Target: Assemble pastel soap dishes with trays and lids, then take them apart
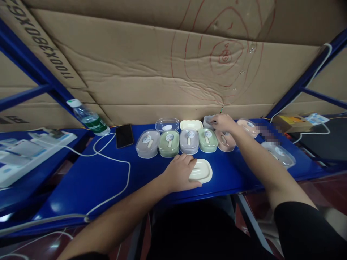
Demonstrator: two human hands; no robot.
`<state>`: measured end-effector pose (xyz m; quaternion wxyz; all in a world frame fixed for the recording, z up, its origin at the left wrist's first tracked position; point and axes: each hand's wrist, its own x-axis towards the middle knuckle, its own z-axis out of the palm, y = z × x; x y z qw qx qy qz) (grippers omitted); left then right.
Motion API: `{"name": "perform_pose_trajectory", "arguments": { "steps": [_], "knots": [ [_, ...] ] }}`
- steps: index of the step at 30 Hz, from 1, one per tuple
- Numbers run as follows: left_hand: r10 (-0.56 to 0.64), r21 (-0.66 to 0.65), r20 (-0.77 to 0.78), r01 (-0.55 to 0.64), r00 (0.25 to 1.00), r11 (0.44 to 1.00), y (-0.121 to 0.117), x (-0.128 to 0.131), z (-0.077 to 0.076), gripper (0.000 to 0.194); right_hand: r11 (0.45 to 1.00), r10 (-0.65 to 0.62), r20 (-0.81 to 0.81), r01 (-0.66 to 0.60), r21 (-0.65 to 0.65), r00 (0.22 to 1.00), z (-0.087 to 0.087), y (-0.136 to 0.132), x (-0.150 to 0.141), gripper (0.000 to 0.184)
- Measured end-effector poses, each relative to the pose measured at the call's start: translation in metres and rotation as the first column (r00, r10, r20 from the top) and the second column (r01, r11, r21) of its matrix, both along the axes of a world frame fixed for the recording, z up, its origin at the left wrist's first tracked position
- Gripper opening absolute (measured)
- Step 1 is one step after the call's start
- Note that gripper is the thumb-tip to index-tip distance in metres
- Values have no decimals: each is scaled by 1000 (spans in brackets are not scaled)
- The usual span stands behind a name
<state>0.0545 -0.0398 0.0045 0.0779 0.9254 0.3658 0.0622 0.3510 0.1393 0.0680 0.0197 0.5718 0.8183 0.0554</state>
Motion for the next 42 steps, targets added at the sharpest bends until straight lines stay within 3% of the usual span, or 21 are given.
{"name": "perform_pose_trajectory", "arguments": {
  "steps": [9, 13, 16, 18, 20, 21, 23, 25, 26, 30, 32, 34, 35, 37, 39, 40, 42],
  "knots": [
    [-35, 2, 2, 35, 999, 999, 3, -4, 0, 99, 992, -80, 57, 74, 102, 995, -8, -12, -12, 35],
    [-86, 64, 91, 81, 992, 995, 9, -12, 0, 99, 978, -87, 14, 83, 190, 996, -9, -19, -16, 35],
    [-111, 175, 192, 77, 975, 982, 16, -20, 3, 88, 946, -11, -111, 46, 320, 994, -14, -27, -20, 32],
    [-116, 285, 266, 36, 957, 958, 20, -24, 5, 81, 902, 114, -259, 10, 431, 959, -19, -36, -24, 30],
    [-119, 411, 354, -40, 928, 911, 24, -29, 7, 80, 856, 274, -457, 2, 517, 846, -23, -50, -29, 27],
    [-118, 461, 398, -87, 910, 883, 26, -30, 7, 83, 845, 352, -570, 10, 535, 742, -24, -58, -33, 26],
    [-97, 505, 473, -179, 876, 845, 28, -34, 6, 98, 867, 441, -774, 7, 499, 455, -27, -80, -42, 28],
    [-50, 482, 521, -245, 852, 841, 30, -36, 6, 115, 916, 401, -897, -90, 391, 185, -29, -104, -52, 34],
    [-26, 456, 536, -264, 844, 850, 30, -36, 6, 122, 929, 349, -932, -170, 330, 99, -31, -115, -57, 37],
    [-8, 338, 525, -199, 851, 920, 25, -33, 11, 134, 871, 140, -988, -466, 152, -60, -38, -146, -63, 35],
    [5, 245, 486, -142, 874, 959, 19, -30, 14, 133, 823, 53, -997, -564, 72, -50, -41, -151, -53, 29],
    [51, 142, 436, -125, 898, 982, 13, -26, 16, 131, 784, -15, -998, -619, -46, 56, -43, -154, -35, 29],
    [76, 99, 405, -126, 911, 987, 9, -25, 18, 129, 790, -28, -992, -606, -96, 121, -43, -156, -23, 31],
    [102, 36, 326, -121, 940, 992, 3, -22, 21, 124, 876, 4, -976, -472, -101, 216, -45, -161, -2, 37],
    [98, -14, 232, -98, 968, 995, 0, -21, 23, 119, 956, 101, -951, -293, 11, 294, -49, -169, 12, 50],
    [92, -38, 186, -86, 978, 996, -1, -20, 24, 118, 966, 158, -923, -246, 72, 350, -51, -173, 15, 60],
    [74, -69, 111, -67, 991, 995, -2, -19, 24, 118, 950, 257, -838, -283, 129, 482, -56, -180, 11, 84]
  ]
}}
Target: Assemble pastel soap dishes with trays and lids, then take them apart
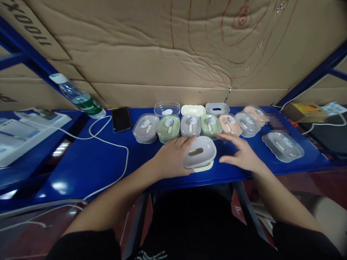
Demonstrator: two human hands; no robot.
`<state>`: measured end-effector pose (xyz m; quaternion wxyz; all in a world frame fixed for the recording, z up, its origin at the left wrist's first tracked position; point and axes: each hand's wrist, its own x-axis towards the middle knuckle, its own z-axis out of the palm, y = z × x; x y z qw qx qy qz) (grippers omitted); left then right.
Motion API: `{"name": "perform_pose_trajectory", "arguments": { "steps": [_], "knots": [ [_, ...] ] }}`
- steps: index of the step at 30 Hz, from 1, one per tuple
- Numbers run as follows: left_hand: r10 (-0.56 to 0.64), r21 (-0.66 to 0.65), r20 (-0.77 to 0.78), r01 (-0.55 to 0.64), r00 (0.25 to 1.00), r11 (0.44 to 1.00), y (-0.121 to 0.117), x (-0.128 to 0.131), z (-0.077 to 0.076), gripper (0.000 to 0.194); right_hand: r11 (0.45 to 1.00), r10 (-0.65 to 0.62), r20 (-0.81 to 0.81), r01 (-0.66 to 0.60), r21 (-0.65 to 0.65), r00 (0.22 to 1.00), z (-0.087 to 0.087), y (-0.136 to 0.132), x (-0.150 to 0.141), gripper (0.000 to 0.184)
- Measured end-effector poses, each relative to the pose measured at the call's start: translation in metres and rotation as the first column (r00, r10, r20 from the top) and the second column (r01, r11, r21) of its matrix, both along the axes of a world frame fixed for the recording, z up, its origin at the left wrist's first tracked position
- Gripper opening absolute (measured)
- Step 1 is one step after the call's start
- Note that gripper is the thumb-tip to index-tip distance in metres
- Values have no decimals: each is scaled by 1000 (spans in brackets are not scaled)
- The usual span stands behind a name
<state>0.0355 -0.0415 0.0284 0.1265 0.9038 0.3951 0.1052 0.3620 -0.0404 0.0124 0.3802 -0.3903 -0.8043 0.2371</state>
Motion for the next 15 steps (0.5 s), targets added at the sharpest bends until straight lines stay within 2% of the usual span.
{"name": "perform_pose_trajectory", "arguments": {
  "steps": [3, 5, 10, 15],
  "knots": [
    [-14, -10, -69, 14, 998, 1000, 0, 3, -4, 117, 990, 132, 211, -139, 15, 968, -10, -2, -15, 106],
    [-14, 6, -95, 14, 995, 1000, 0, 5, -8, 116, 982, 184, 266, -188, -8, 946, -18, 1, -23, 108],
    [-58, 48, -111, 64, 992, 997, -2, 9, -14, 111, 982, 185, 242, -188, -14, 952, -36, 3, -22, 101],
    [-70, -5, -81, 70, 994, 998, 1, 9, -17, 109, 986, 166, 211, -166, -21, 963, -43, 0, -18, 98]
  ]
}}
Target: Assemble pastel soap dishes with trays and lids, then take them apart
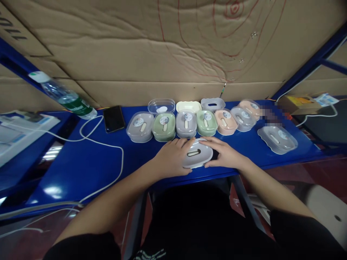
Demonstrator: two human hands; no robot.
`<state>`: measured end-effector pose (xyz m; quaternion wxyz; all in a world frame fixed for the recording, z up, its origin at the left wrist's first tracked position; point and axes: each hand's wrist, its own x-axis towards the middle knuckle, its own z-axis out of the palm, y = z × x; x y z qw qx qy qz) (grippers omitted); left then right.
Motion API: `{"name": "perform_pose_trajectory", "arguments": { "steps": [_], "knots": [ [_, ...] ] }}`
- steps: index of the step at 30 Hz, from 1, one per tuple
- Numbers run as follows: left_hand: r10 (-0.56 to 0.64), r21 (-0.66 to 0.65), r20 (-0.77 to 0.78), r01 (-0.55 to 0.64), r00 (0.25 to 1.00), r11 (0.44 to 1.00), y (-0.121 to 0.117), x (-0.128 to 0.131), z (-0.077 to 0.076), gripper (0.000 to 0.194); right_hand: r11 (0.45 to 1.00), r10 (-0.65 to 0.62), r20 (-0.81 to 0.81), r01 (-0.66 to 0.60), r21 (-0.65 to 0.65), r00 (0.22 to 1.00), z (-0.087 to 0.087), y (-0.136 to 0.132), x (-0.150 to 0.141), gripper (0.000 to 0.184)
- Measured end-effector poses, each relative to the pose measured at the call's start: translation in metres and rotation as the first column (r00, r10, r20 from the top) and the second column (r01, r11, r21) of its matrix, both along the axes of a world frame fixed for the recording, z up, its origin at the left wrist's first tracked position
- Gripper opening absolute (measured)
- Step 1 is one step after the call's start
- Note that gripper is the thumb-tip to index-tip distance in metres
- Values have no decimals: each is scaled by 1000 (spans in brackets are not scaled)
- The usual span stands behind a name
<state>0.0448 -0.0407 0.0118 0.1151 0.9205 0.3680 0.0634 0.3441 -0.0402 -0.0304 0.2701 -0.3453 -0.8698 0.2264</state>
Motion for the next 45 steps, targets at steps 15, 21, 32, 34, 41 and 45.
{"name": "perform_pose_trajectory", "arguments": {
  "steps": [15, 21, 32, 34, 41, 45],
  "knots": [
    [-102, -37, 98, 106, 990, 994, 7, -7, -10, 111, 1000, 12, 79, -10, -21, 997, 5, 0, -2, 72],
    [-102, -26, 97, 105, 990, 994, 7, -6, -17, 110, 999, 18, 129, -24, 46, 991, 3, -1, -6, 67],
    [-60, -29, 63, 62, 996, 998, 4, -8, -5, 102, 965, -15, 4, 13, 262, 1000, 78, 55, -27, 31],
    [-65, -37, 61, 67, 996, 997, 6, -9, -4, 103, 966, 19, 58, -34, 256, 998, 94, 87, -43, 29],
    [-109, -67, 42, 111, 993, 992, 14, -16, -3, 117, 959, -33, 482, -108, 261, 875, 112, 208, -104, 41],
    [-116, -76, 57, 120, 992, 990, 16, -18, -3, 118, 976, -81, 618, -65, 209, 782, 105, 228, -133, 51]
  ]
}}
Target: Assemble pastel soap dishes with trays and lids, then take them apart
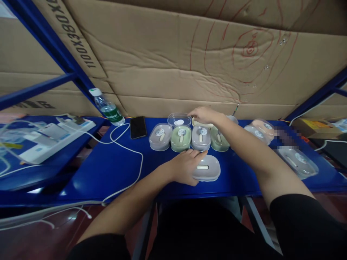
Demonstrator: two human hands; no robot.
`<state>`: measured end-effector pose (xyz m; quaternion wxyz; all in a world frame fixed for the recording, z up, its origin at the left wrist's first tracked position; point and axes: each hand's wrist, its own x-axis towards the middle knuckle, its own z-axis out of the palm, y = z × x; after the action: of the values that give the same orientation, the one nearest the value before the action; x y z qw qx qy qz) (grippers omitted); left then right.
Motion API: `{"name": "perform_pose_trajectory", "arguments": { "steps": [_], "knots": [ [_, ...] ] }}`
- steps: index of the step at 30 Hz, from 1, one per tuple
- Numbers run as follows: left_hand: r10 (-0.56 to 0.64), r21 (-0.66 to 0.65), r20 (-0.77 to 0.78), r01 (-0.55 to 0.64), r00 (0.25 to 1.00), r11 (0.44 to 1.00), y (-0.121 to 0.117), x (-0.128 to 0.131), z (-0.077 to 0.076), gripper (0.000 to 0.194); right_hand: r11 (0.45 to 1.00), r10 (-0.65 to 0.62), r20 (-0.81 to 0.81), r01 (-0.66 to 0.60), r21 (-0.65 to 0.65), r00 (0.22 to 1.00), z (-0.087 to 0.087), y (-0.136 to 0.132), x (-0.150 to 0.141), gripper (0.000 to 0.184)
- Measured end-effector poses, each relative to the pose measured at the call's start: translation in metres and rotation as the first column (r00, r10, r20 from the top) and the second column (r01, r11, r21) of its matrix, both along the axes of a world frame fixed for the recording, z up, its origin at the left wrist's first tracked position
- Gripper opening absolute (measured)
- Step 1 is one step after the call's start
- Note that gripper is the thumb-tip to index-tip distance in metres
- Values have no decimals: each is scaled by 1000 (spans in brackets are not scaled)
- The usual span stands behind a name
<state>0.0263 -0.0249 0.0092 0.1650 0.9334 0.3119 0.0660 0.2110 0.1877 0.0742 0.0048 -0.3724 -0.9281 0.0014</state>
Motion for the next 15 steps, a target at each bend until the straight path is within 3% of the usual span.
{"name": "perform_pose_trajectory", "arguments": {
  "steps": [3, 7, 11, 15],
  "knots": [
    [-15, -2, 38, 15, 999, 1000, 1, -1, 0, 118, 996, -66, 109, 71, -45, 992, -6, 2, -16, 49],
    [-34, 22, 59, 33, 998, 999, 3, -2, -1, 112, 995, -79, 139, 87, -53, 987, -7, 3, -25, 31],
    [-52, 72, 66, 48, 996, 996, 5, -1, -3, 107, 1000, -21, 30, 21, 5, 999, -2, 1, -18, 25],
    [-69, 98, 103, 59, 992, 993, 6, 3, -3, 106, 997, 37, -176, -23, 78, 984, 1, -10, -2, 25]
  ]
}}
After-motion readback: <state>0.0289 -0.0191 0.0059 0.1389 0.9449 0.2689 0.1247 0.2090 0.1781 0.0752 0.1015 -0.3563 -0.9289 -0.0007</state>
